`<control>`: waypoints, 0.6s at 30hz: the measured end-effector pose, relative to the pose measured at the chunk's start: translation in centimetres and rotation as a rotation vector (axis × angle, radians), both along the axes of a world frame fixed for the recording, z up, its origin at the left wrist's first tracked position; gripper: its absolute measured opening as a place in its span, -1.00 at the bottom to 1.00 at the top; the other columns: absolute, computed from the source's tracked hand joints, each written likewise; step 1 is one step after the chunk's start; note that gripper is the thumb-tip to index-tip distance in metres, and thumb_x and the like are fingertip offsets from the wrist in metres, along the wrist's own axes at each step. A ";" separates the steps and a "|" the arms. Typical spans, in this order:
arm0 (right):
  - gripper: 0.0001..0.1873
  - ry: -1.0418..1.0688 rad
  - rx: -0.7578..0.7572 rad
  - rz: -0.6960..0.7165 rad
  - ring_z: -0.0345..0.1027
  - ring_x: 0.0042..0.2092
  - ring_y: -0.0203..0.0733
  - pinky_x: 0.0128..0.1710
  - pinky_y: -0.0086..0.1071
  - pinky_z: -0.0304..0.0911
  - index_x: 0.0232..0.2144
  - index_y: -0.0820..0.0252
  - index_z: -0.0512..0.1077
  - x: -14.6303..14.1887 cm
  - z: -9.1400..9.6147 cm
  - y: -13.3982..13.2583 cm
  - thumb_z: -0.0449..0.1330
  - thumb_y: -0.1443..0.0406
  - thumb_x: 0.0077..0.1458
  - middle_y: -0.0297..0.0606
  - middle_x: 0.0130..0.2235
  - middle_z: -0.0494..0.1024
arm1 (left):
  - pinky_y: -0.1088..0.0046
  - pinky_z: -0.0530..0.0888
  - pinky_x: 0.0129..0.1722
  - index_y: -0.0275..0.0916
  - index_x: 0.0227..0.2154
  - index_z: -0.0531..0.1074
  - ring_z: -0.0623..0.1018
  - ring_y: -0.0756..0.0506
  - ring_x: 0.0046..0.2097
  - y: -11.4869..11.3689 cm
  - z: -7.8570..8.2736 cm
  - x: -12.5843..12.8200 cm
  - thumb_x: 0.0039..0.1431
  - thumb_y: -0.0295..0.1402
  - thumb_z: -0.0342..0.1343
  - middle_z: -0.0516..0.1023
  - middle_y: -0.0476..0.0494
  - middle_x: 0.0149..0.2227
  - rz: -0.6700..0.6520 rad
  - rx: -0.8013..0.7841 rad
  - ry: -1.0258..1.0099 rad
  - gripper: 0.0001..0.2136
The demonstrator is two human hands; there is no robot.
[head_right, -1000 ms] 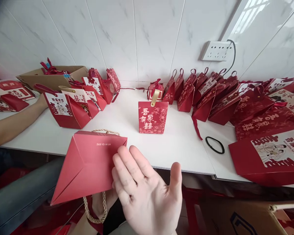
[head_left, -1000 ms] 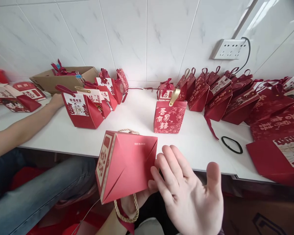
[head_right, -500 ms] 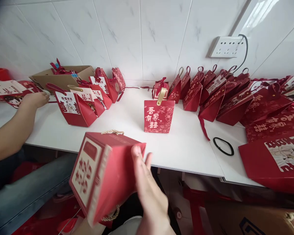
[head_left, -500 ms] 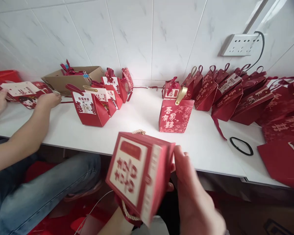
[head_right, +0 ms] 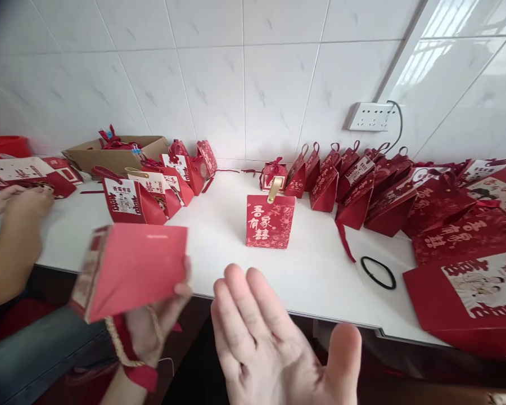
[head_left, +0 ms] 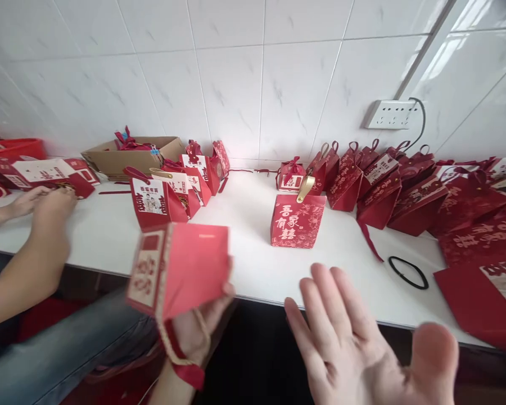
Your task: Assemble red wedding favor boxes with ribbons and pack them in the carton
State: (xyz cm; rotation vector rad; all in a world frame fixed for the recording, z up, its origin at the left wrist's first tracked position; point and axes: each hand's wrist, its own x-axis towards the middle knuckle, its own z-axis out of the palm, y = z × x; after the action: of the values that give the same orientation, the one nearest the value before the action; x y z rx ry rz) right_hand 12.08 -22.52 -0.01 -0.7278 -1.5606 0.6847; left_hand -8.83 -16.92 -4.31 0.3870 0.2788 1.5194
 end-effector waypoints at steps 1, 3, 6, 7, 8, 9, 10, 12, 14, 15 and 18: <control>-0.42 0.117 -0.063 0.048 0.24 0.17 -0.11 0.05 -0.13 0.33 0.31 0.04 -0.07 0.4 0.5 -0.2 -0.41 0.12 0.31 -0.21 0.20 0.30 | 0.28 0.54 -0.24 0.01 0.04 0.30 0.46 -0.24 0.04 0.6 0.3 -1.0 0.17 -0.16 0.06 0.42 -0.13 0.07 0.047 0.013 0.000 -0.63; -0.33 0.305 -0.170 0.138 0.27 0.15 -0.16 -0.01 -0.17 0.38 0.27 -0.03 0.06 0.7 1.2 -0.4 -0.54 0.08 0.28 -0.27 0.19 0.32 | 0.37 0.55 -0.32 -0.03 0.04 0.30 0.48 -0.24 0.03 1.8 0.8 -3.5 0.15 -0.16 0.04 0.43 -0.15 0.07 0.169 0.037 0.003 -0.62; -0.21 0.392 -0.219 0.234 0.29 0.14 -0.15 -0.02 -0.16 0.38 0.22 -0.08 0.15 0.6 1.4 -0.3 -0.65 0.03 0.22 -0.28 0.17 0.35 | 0.49 0.55 -0.31 -0.17 0.07 0.26 0.49 -0.17 0.01 2.8 1.4 -6.9 0.10 -0.25 0.02 0.43 -0.19 0.06 0.262 0.025 0.016 -0.56; -0.19 0.407 -0.224 0.260 0.30 0.14 -0.14 -0.02 -0.15 0.38 0.22 -0.09 0.16 0.5 1.3 -0.2 -0.66 0.02 0.21 -0.27 0.17 0.35 | 0.51 0.55 -0.30 -0.19 0.08 0.25 0.49 -0.16 0.00 2.8 1.6 -7.7 0.07 -0.26 0.03 0.43 -0.18 0.06 0.273 0.032 0.028 -0.53; -0.19 0.414 -0.230 0.280 0.31 0.13 -0.13 -0.02 -0.14 0.38 0.21 -0.10 0.16 0.3 1.2 -0.1 -0.65 0.01 0.20 -0.26 0.16 0.36 | 0.51 0.55 -0.29 -0.20 0.09 0.24 0.48 -0.15 0.00 2.7 1.8 -8.2 0.04 -0.26 0.05 0.44 -0.17 0.06 0.286 0.053 0.040 -0.50; -0.19 0.413 -0.234 0.292 0.32 0.13 -0.13 -0.02 -0.14 0.38 0.21 -0.09 0.17 0.2 1.1 -0.1 -0.65 0.00 0.20 -0.26 0.16 0.36 | 0.51 0.56 -0.28 -0.21 0.10 0.24 0.48 -0.14 0.00 2.5 2.0 -8.6 0.01 -0.26 0.07 0.44 -0.15 0.05 0.302 0.084 0.051 -0.47; -0.19 0.408 -0.240 0.299 0.32 0.12 -0.13 -0.02 -0.15 0.38 0.21 -0.09 0.17 0.1 0.9 -0.1 -0.64 -0.01 0.20 -0.25 0.15 0.37 | 0.51 0.56 -0.28 -0.20 0.10 0.23 0.48 -0.14 0.00 2.2 2.2 -8.8 -0.01 -0.25 0.09 0.45 -0.13 0.04 0.320 0.121 0.057 -0.45; -0.18 0.390 -0.248 0.310 0.34 0.11 -0.14 -0.03 -0.16 0.38 0.21 -0.08 0.19 -0.1 0.6 -0.2 -0.65 0.00 0.20 -0.25 0.14 0.38 | 0.50 0.56 -0.25 -0.18 0.11 0.23 0.47 -0.13 0.01 1.8 2.5 -8.9 0.01 -0.24 0.08 0.44 -0.08 0.04 0.341 0.180 0.058 -0.46; -0.20 0.367 -0.246 0.307 0.35 0.10 -0.14 -0.05 -0.17 0.39 0.20 -0.06 0.20 -0.2 0.4 -0.4 -0.63 0.02 0.22 -0.24 0.13 0.41 | 0.51 0.55 -0.21 -0.17 0.12 0.21 0.45 -0.11 0.03 1.6 2.8 -8.9 0.06 -0.24 0.05 0.42 -0.03 0.07 0.349 0.205 0.056 -0.49; -0.25 0.352 -0.242 0.293 0.35 0.10 -0.13 -0.04 -0.16 0.38 0.20 -0.05 0.20 -0.2 0.3 -0.5 -0.58 0.02 0.24 -0.23 0.12 0.42 | 0.51 0.55 -0.19 -0.17 0.13 0.20 0.45 -0.10 0.04 1.6 2.9 -8.8 0.09 -0.24 0.03 0.40 -0.02 0.09 0.351 0.210 0.055 -0.50; -0.39 0.310 -0.226 0.248 0.34 0.10 -0.10 -0.02 -0.14 0.36 0.20 -0.02 0.19 -0.2 0.3 -0.8 -0.39 0.03 0.28 -0.20 0.09 0.44 | 0.51 0.54 -0.18 -0.18 0.14 0.19 0.43 -0.11 0.06 1.5 2.9 -9.0 0.09 -0.23 0.02 0.35 -0.05 0.14 0.349 0.217 0.065 -0.49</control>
State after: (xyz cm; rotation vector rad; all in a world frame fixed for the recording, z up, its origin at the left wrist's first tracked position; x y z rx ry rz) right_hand 11.88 -23.31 0.33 -0.5640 -1.3107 1.1171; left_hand -17.80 -15.40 -1.43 0.5830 0.2409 1.8902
